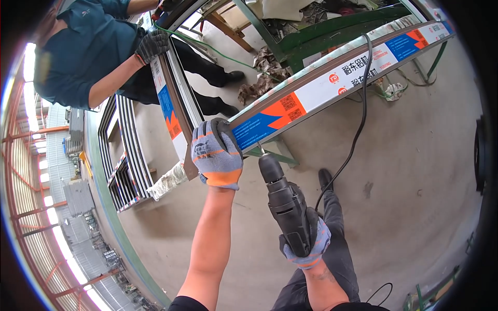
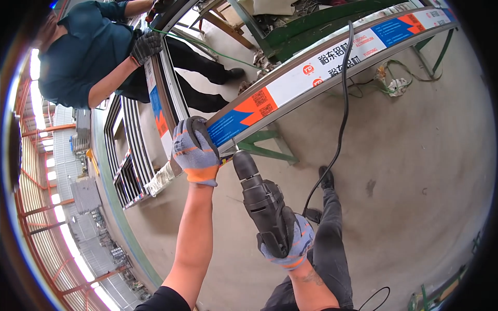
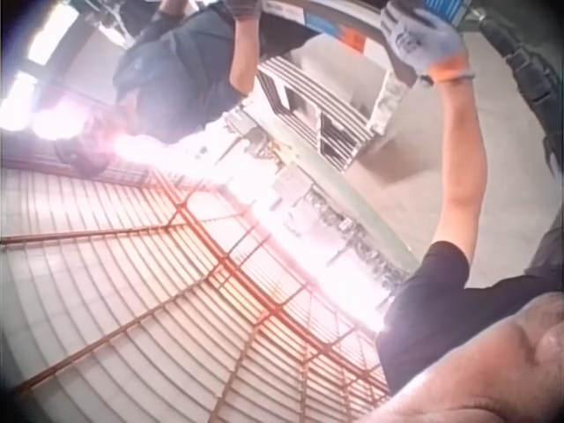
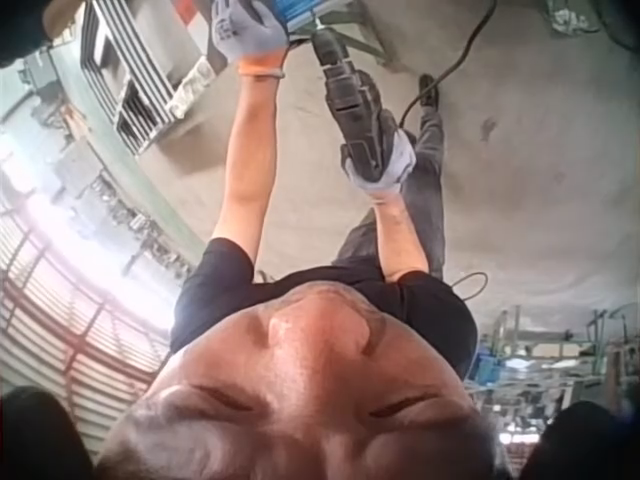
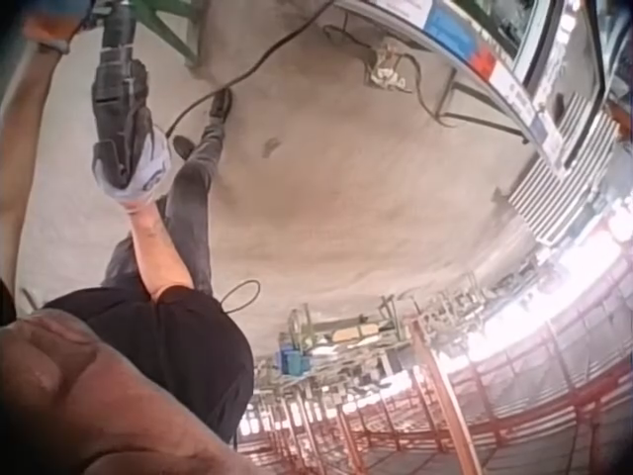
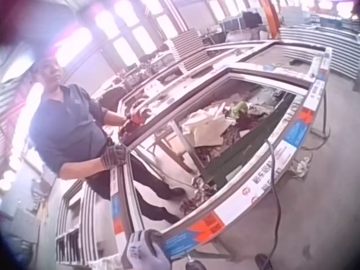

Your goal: Assembling and securing components of a large metal window frame using a mallet and power drill.

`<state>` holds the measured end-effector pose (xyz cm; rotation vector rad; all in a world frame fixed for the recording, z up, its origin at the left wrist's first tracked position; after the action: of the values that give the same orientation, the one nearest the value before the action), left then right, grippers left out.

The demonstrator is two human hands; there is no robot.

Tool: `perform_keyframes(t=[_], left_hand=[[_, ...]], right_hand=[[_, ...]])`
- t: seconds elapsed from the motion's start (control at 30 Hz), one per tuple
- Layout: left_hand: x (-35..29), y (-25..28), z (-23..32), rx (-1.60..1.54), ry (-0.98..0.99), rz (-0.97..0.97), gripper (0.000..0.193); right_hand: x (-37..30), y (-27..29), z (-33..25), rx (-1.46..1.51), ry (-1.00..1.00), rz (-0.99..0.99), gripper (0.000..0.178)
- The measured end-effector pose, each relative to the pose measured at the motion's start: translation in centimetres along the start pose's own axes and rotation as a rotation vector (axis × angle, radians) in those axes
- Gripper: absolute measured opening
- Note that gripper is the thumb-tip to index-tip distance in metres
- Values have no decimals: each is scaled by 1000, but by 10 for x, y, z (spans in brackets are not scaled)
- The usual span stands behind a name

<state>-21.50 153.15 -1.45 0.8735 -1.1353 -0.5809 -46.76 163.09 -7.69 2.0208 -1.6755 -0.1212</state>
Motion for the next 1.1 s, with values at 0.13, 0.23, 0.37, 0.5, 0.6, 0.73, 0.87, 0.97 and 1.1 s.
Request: perform_keyframes(t=[0.13, 0.23, 0.37, 0.5, 0.6, 0.73, 0.87, 0.97, 1.1], left_hand=[[1, 1, -1, -1, -18, 28, 13], [1, 0, 0, -5, 0, 8, 13], [1, -1, -3, 2, -14, 8, 13], [1, -1, -3, -11, -9, -47, 15], [0, -1, 1, -14, -16, -14, 13], [0, 0, 1, -12, -41, 46, 14], [1, 2, -1, -11, -38, 41, 14], [0, 3, 0, -6, -50, 62, 15], [-1, -1, -4, -6, -44, 50, 14]], right_hand=[[4, 1, -4, -23, 27, 1, 76], [6, 2, -2, 43, 9, 15, 75], [8, 1, -2, 10, 62, 1, 78], [19, 0, -12, -43, 99, -4, 78], [18, -2, -5, 41, 53, 39, 77], [16, -8, -3, -55, 81, -16, 78], [18, -4, -6, -8, 77, 16, 78], [20, -1, -9, -11, 113, 54, 78], [21, -5, -9, -28, 109, 4, 77]])
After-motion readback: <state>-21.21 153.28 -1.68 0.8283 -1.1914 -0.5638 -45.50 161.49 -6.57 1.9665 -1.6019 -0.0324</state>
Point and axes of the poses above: each hand's wrist, its own x-axis towards the middle knuckle, its own y-axis out of the back of the hand, z = x × y, the point moved 10 cm from there along x, towards the middle knuckle, and after that the axes turned 4 degrees about z, right-handed, at the moved point
